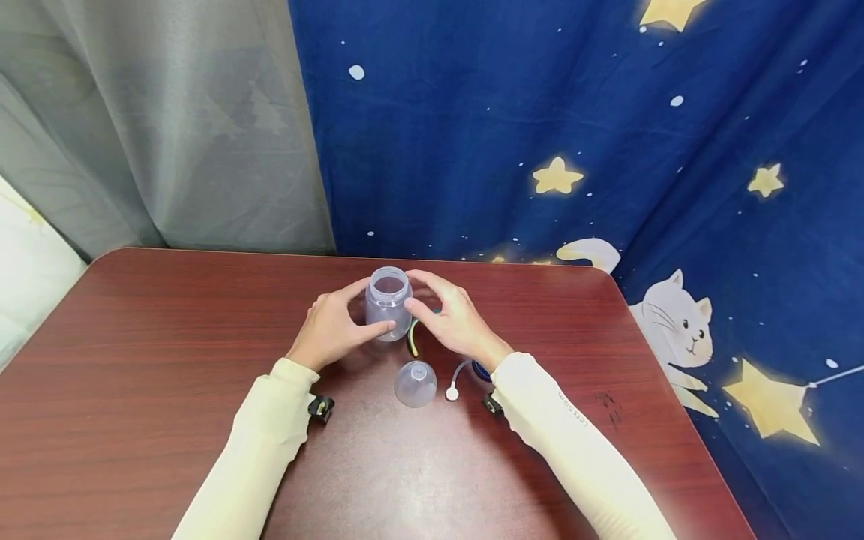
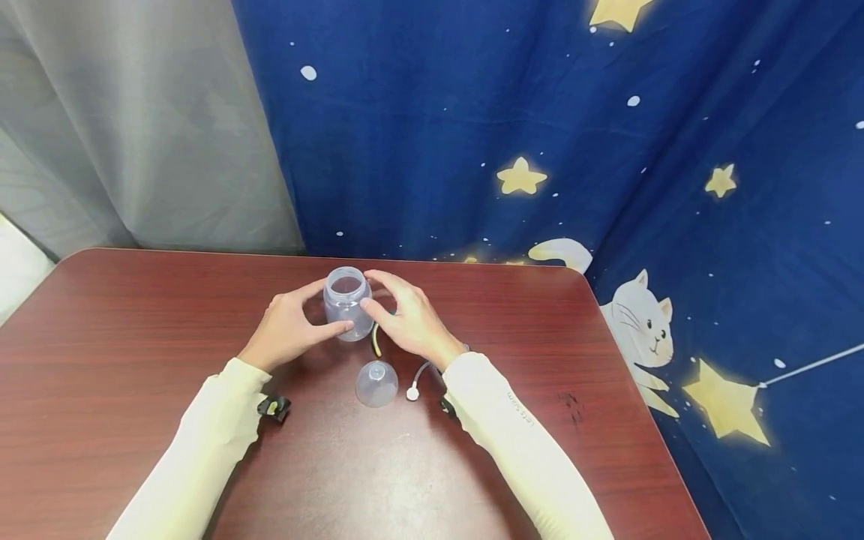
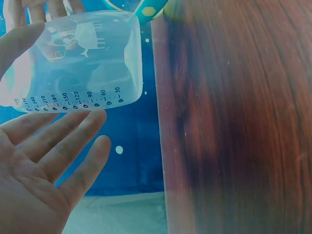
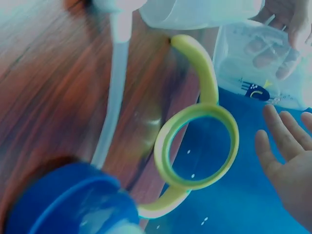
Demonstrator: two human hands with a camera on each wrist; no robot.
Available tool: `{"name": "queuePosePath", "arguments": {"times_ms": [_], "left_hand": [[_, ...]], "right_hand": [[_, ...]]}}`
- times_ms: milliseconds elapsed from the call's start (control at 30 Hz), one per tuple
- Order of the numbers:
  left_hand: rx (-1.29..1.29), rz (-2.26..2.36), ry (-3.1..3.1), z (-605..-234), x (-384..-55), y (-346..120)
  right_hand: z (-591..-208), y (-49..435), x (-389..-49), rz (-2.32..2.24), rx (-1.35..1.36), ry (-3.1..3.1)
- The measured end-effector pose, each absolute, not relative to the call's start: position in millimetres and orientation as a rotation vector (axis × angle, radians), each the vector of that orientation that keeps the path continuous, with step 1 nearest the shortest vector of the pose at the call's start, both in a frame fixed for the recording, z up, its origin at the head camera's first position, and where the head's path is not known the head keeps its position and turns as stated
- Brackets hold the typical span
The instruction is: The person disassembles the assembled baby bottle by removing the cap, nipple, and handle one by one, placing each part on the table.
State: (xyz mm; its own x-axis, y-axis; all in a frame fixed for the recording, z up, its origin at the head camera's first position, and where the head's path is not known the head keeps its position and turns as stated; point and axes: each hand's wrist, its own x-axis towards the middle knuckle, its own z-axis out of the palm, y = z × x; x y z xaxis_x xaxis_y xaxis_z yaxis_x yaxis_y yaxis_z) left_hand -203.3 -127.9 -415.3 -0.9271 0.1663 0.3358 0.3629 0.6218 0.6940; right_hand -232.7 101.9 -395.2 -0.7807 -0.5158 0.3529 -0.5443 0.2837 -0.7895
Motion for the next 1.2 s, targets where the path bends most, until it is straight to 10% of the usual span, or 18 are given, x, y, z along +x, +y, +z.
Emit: {"name": "queuePosePath", "arguments": {"times_ms": [1200], "left_hand": [[-0.474, -1.492, -2.696, -430, -209, -154]], "right_hand": [[-406, 83, -229, 1.284, 0.952, -2.696]]}}
